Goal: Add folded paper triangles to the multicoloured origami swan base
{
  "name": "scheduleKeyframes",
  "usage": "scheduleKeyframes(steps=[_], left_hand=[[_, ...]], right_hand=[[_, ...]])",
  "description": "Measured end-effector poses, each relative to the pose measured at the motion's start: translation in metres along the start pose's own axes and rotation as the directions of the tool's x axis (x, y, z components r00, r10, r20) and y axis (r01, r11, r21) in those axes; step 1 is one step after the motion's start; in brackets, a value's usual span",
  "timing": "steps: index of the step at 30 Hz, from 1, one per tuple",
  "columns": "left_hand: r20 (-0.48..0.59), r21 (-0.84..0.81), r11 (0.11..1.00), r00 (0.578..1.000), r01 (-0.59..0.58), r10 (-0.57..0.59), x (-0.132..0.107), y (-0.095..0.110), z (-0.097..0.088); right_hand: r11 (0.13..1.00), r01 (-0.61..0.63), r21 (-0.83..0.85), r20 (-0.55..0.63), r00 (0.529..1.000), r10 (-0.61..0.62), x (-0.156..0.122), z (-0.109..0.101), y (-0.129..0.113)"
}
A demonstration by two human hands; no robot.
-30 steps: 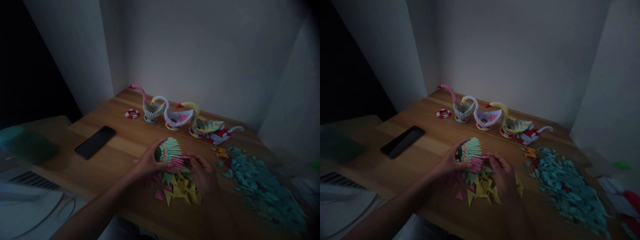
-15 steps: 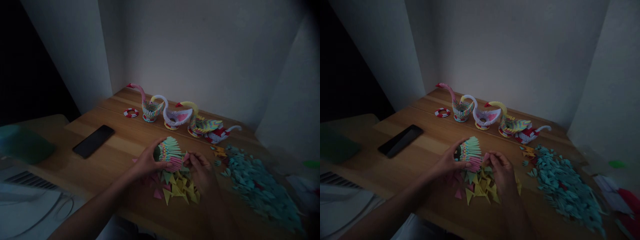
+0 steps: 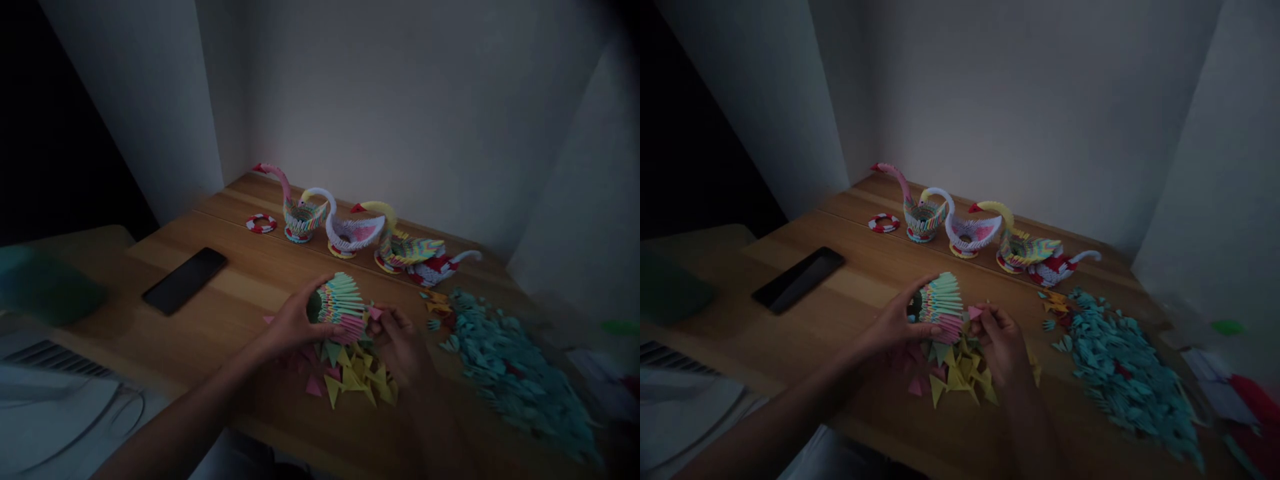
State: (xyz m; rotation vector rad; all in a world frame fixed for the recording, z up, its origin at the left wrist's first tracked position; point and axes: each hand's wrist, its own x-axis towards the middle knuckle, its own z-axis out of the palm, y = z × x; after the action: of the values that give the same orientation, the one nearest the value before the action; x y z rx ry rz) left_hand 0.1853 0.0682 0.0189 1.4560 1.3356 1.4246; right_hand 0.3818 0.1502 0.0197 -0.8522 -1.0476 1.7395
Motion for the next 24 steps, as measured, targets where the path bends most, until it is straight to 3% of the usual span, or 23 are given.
scheduleKeyframes(steps=[7,24], left_hand=[[-0.018,0.066,0.996,0.997,-0.067,0.069,0.0003,-0.0058,0.0005],[-0.011,0.107,0.988,0.994,-0.11,0.112,0.0023,-0.0073,0.0004]], right_hand=[[0.994,-0.107,0.031,0.017,0.994,0.106,-0.0024,0.0047,0.0002],[0.991,-0.133,0.006,0.034,0.991,0.132,-0.0048,0.0085,0.0009]])
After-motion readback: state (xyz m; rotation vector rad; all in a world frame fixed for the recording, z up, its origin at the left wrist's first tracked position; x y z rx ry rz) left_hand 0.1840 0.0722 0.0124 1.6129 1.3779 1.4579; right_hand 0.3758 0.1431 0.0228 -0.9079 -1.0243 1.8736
